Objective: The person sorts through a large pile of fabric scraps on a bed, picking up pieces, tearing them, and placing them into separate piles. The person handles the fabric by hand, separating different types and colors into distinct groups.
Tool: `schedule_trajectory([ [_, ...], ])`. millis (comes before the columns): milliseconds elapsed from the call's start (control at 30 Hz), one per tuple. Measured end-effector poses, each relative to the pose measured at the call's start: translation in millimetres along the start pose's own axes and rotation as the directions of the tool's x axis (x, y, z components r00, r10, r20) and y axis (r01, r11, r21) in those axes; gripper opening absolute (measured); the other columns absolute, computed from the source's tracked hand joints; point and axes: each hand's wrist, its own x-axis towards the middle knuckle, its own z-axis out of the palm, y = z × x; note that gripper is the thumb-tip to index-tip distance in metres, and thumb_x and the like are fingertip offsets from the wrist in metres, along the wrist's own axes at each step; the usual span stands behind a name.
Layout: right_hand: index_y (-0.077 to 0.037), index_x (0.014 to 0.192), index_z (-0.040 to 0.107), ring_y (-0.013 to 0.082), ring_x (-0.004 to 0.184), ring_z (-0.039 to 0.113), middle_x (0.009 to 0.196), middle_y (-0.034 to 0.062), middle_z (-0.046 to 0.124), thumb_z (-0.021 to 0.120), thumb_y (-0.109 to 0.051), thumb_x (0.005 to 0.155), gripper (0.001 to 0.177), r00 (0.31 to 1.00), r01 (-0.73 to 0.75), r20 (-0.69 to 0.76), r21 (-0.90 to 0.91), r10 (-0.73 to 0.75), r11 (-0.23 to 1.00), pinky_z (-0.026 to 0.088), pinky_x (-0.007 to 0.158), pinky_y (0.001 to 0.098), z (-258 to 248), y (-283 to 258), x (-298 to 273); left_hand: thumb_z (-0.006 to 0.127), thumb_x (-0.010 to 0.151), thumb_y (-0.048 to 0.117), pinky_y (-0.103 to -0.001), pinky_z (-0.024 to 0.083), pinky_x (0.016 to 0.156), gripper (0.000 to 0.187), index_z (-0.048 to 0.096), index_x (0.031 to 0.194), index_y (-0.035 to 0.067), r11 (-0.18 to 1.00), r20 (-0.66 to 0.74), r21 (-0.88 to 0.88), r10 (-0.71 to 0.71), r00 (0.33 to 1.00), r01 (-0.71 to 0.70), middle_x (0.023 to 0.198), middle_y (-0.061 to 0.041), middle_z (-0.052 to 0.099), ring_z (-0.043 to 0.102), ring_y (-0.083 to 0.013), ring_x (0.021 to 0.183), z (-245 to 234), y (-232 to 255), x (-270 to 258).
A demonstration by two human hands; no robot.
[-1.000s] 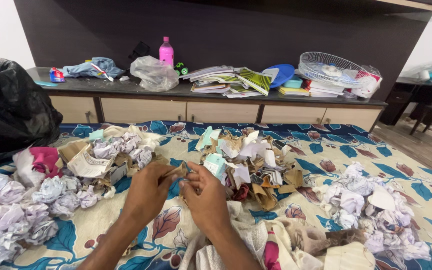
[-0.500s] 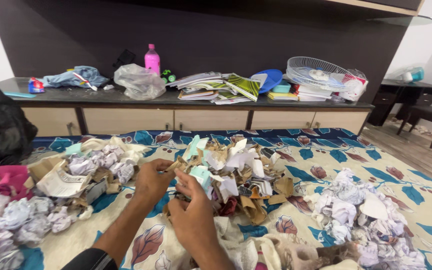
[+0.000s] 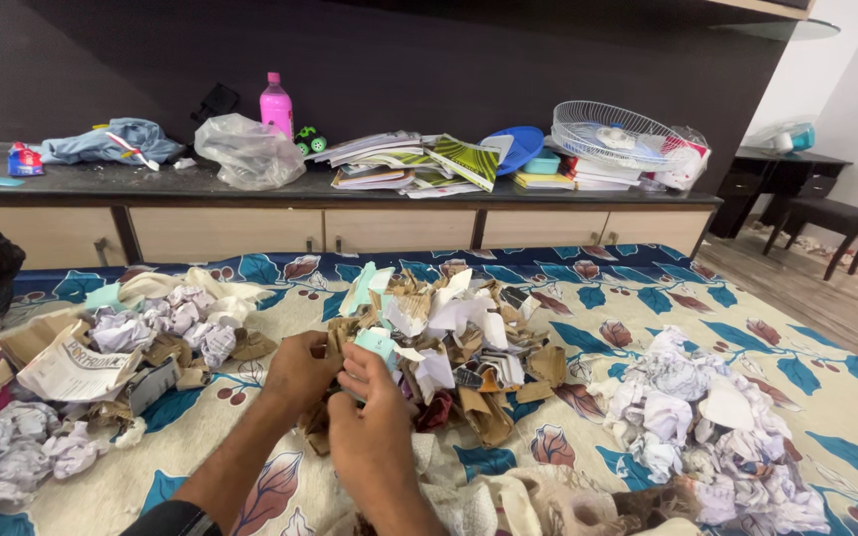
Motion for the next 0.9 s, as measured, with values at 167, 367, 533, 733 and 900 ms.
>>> schedule_trajectory([
  [167,-0.004,0.127,0.062,0.0166,0.110,0.069,0.121,0.0094,0.070,0.046,0.000,0.092,0.038,0.996,0.032,-0.085,0.132,-0.021,0.991,0.058,0.094,0.0309,-6.0,-10.0,5.0,0.075,0.083,0.019,-0.036,0.059,0.077,0.044,0.068,0.120,-0.003,0.998,0.044,0.060,0.026,0.999,-0.029,0.101,-0.016,0.079,0.076,-0.0234,0.084,-12.3,-3.6,-6.9],
  [367,-0.004,0.106,0.072,0.0150,0.089,0.070,0.100,0.0093,0.076,0.055,-0.007,0.092,0.022,0.999,-0.006,-0.049,-0.014,0.005,1.000,0.058,0.080,0.0313,-40.0,-38.9,10.3,0.072,0.082,0.024,-0.039,0.057,0.080,0.051,0.066,0.126,-0.002,0.965,0.083,0.261,0.002,0.997,-0.024,0.104,-0.021,0.078,0.075,-0.0288,0.089,-35.1,-5.5,-21.3],
  [533,-0.009,0.099,0.072,0.0121,0.082,0.073,0.095,0.0025,0.078,0.070,-0.019,0.088,0.015,0.993,0.015,0.108,-0.559,0.055,0.829,0.058,0.081,0.0308,-65.7,-50.6,3.1,0.077,0.076,0.026,-0.036,0.056,0.083,0.053,0.065,0.123,0.003,0.938,0.111,0.327,0.082,0.990,-0.115,0.104,-0.018,0.075,0.074,-0.0248,0.091,-51.9,24.4,-55.2],
  [733,-0.014,0.101,0.069,0.0158,0.089,0.072,0.100,0.0024,0.076,0.083,-0.028,0.083,0.027,0.903,-0.182,0.081,-0.818,0.422,0.546,0.057,0.086,0.0350,-73.6,-46.6,-0.2,0.081,0.077,0.039,-0.034,0.060,0.082,0.040,0.075,0.098,0.005,0.905,0.268,0.377,0.094,0.959,-0.195,0.094,-0.008,0.078,0.076,-0.0198,0.086,-45.0,63.7,-135.0],
  [900,-0.017,0.103,0.071,0.0135,0.093,0.070,0.101,-0.0007,0.075,0.085,-0.017,0.080,0.027,0.886,-0.088,0.157,-0.867,0.436,0.491,0.054,0.089,0.0340,-70.3,-42.0,-7.4,0.077,0.080,0.034,-0.036,0.058,0.084,0.044,0.072,0.121,0.018,0.904,0.380,0.411,-0.047,0.924,-0.123,0.104,0.001,0.075,0.075,-0.0209,0.092,-35.7,79.5,-173.3],
])
